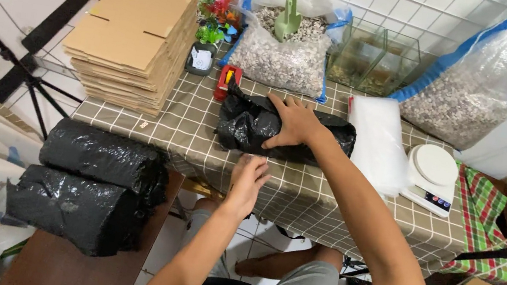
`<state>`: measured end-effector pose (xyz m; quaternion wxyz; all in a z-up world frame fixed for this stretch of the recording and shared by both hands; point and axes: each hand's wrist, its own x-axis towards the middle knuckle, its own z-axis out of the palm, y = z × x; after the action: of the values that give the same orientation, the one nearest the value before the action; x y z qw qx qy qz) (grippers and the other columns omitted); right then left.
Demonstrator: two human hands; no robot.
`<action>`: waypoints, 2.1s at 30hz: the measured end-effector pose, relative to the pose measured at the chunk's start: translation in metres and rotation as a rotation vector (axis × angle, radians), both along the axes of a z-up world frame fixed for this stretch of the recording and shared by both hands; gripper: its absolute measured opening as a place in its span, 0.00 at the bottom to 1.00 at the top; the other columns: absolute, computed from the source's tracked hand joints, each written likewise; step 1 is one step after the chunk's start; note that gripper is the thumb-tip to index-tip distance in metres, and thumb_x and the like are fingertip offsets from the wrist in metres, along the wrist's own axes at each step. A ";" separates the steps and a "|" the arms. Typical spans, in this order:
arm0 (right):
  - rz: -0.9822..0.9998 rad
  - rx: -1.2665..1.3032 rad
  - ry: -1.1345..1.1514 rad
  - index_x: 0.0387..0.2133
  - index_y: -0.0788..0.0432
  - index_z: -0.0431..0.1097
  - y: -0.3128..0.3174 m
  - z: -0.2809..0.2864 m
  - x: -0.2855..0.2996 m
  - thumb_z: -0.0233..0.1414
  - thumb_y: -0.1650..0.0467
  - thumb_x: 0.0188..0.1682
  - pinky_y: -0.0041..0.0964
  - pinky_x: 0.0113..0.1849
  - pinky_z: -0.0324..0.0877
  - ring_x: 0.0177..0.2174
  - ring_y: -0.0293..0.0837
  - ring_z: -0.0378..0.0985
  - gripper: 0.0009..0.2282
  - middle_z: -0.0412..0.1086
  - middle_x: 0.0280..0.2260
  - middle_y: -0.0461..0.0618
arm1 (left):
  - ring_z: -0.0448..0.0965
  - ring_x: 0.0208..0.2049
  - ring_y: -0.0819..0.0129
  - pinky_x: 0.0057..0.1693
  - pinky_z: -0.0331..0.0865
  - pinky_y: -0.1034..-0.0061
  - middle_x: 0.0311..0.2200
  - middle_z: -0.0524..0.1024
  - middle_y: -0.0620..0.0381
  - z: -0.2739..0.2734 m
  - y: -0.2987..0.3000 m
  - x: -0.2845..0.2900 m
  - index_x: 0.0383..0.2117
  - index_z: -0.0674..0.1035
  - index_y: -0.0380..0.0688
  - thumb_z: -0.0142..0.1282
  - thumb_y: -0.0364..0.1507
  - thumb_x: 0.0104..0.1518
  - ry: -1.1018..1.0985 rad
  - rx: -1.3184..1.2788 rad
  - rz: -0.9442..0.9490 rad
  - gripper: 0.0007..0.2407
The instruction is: Wrapping a black object with black plastic film for shipping
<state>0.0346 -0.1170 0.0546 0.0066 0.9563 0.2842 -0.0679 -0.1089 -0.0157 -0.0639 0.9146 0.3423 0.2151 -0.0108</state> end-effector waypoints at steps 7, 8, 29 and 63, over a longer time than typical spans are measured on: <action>-0.075 0.404 -0.116 0.66 0.48 0.56 -0.011 0.025 0.003 0.69 0.44 0.19 0.65 0.51 0.68 0.51 0.68 0.73 0.56 0.70 0.48 0.64 | 0.46 0.71 0.36 0.68 0.53 0.47 0.70 0.39 0.29 0.085 -0.001 -0.012 0.72 0.33 0.43 0.68 0.37 0.53 -0.086 0.164 -0.111 0.51; -0.117 0.636 -0.130 0.65 0.51 0.55 -0.010 0.035 -0.001 0.72 0.48 0.21 0.65 0.53 0.66 0.53 0.69 0.72 0.54 0.69 0.50 0.67 | 0.40 0.70 0.29 0.69 0.48 0.43 0.69 0.38 0.25 0.094 -0.001 -0.005 0.72 0.33 0.42 0.68 0.32 0.52 -0.206 0.270 -0.092 0.51; -0.302 1.397 -0.680 0.70 0.66 0.39 -0.027 -0.013 -0.081 0.66 0.58 0.42 0.63 0.64 0.42 0.64 0.70 0.48 0.50 0.46 0.63 0.73 | 0.57 0.67 0.34 0.69 0.57 0.43 0.66 0.58 0.31 0.094 0.036 0.052 0.71 0.46 0.41 0.72 0.29 0.38 -0.747 1.025 -0.264 0.52; 0.284 0.118 -0.794 0.50 0.48 0.78 -0.037 0.167 -0.075 0.64 0.65 0.39 0.87 0.58 0.39 0.68 0.65 0.30 0.22 0.38 0.72 0.59 | 0.49 0.77 0.48 0.82 0.46 0.56 0.73 0.47 0.41 0.175 0.020 0.036 0.71 0.46 0.37 0.60 0.39 0.58 -1.036 1.132 0.528 0.41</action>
<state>-0.0404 -0.1539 0.2218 0.0700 0.8585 0.3917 0.3234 -0.0726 0.0041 0.1114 0.5587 0.6527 -0.1891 0.4755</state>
